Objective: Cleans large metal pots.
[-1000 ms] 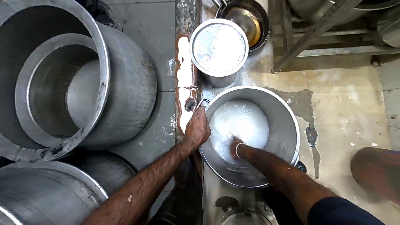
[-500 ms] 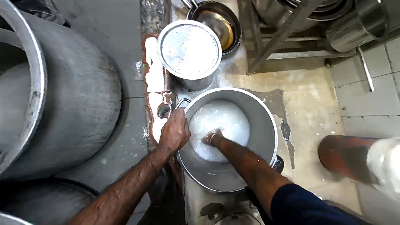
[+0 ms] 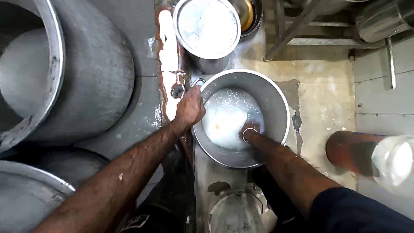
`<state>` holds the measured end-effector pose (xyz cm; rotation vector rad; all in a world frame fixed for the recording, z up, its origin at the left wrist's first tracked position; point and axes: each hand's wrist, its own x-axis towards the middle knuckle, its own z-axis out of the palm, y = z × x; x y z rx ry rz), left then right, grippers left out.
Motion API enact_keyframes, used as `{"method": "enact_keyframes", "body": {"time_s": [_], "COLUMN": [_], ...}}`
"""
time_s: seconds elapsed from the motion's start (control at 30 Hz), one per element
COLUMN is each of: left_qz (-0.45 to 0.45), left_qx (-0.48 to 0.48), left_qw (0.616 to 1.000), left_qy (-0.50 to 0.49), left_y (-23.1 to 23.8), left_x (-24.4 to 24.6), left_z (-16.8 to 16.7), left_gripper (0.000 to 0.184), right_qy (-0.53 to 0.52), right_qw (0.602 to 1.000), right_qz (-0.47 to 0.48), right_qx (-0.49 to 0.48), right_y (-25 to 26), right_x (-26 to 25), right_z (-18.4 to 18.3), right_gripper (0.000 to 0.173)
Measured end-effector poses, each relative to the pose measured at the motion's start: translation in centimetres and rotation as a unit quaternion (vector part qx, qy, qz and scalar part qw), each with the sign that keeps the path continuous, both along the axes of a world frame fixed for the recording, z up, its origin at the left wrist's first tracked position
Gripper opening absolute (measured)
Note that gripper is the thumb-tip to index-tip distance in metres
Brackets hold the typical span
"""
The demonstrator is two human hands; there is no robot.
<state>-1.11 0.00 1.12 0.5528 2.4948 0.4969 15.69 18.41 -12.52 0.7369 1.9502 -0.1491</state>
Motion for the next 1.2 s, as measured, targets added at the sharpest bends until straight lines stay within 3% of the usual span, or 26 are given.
{"method": "enact_keyframes", "body": {"time_s": [0.03,0.1,0.17,0.2,0.23,0.27,0.33,0.37,0.43,0.57,0.63,0.7,0.8,0.9,0.97,1.03,1.1,1.2], "left_qz": [-0.002,-0.01,-0.027,-0.038,-0.049,-0.057,-0.063,-0.065,-0.071,-0.088,-0.089,-0.092,-0.11,-0.129,-0.129,-0.121,-0.115,-0.108], "left_qx": [0.008,0.005,0.001,0.003,0.007,0.008,0.002,-0.002,-0.009,0.0,0.001,-0.001,-0.017,-0.03,-0.037,-0.031,-0.027,-0.028], "left_qw": [1.0,1.0,1.0,0.999,0.999,0.998,0.998,0.998,0.997,0.996,0.996,0.996,0.994,0.991,0.99,0.992,0.993,0.994], "left_qy": [0.002,0.004,0.004,0.002,0.003,0.005,0.005,0.002,-0.003,-0.005,-0.003,0.002,0.006,0.02,0.033,0.028,0.022,0.018], "left_y": [0.1,0.4,0.7,0.8,0.7,0.8,0.9,1.0,0.8,1.0,1.1,1.1,1.1,1.6,1.4,1.5,1.4,1.5], "left_x": [0.0,-0.1,-0.4,-0.5,-0.6,-0.9,-1.3,-1.5,-1.9,-2.5,-2.6,-2.6,-2.7,-2.7,-2.6,-2.8,-2.7,-2.5], "left_z": [0.0,0.2,0.3,0.2,0.1,0.1,0.3,0.6,0.7,0.7,0.7,0.4,0.5,0.9,0.6,0.6,0.5,0.4], "left_gripper": [0.04,0.039,0.037,0.037,0.039,0.04,0.037,0.035,0.034,0.037,0.039,0.037,0.037,0.034,0.031,0.03,0.03,0.03], "right_qy": [-0.029,-0.105,-0.156,-0.129,-0.06,0.013,0.115,0.146,0.189,0.233,0.246,0.214,0.013,-0.143,-0.138,-0.121,-0.081,0.057], "right_qw": [1.0,0.992,0.963,0.949,0.941,0.936,0.9,0.877,0.842,0.81,0.834,0.872,0.91,0.901,0.921,0.933,0.933,0.909], "right_qz": [-0.001,0.062,0.153,0.172,0.149,0.059,-0.187,-0.253,-0.303,-0.298,-0.226,-0.079,0.165,0.311,0.31,0.29,0.232,-0.014], "right_qx": [0.008,-0.037,-0.159,-0.231,-0.299,-0.347,-0.376,-0.383,-0.404,-0.448,-0.439,-0.434,-0.38,-0.265,-0.189,-0.177,-0.264,-0.413], "right_y": [-1.5,-5.0,-8.0,-8.7,-8.9,-9.2,-10.8,-11.3,-11.7,-11.5,-11.6,-10.2,-4.5,-0.6,0.9,1.1,-0.6,-7.5], "right_x": [0.7,0.5,-0.9,-0.8,-0.4,-0.2,-1.1,-2.0,-3.3,-2.9,-1.8,0.6,3.6,3.3,3.8,3.6,4.3,3.3], "right_z": [0.2,4.3,8.9,8.6,6.7,5.3,5.6,6.6,8.5,11.9,12.7,12.0,10.6,8.8,7.1,7.1,6.3,7.7], "right_gripper": [0.088,0.068,0.043,0.038,0.037,0.04,0.048,0.044,0.032,0.033,0.042,0.042,0.041,0.038,0.035,0.036,0.045,0.063]}}
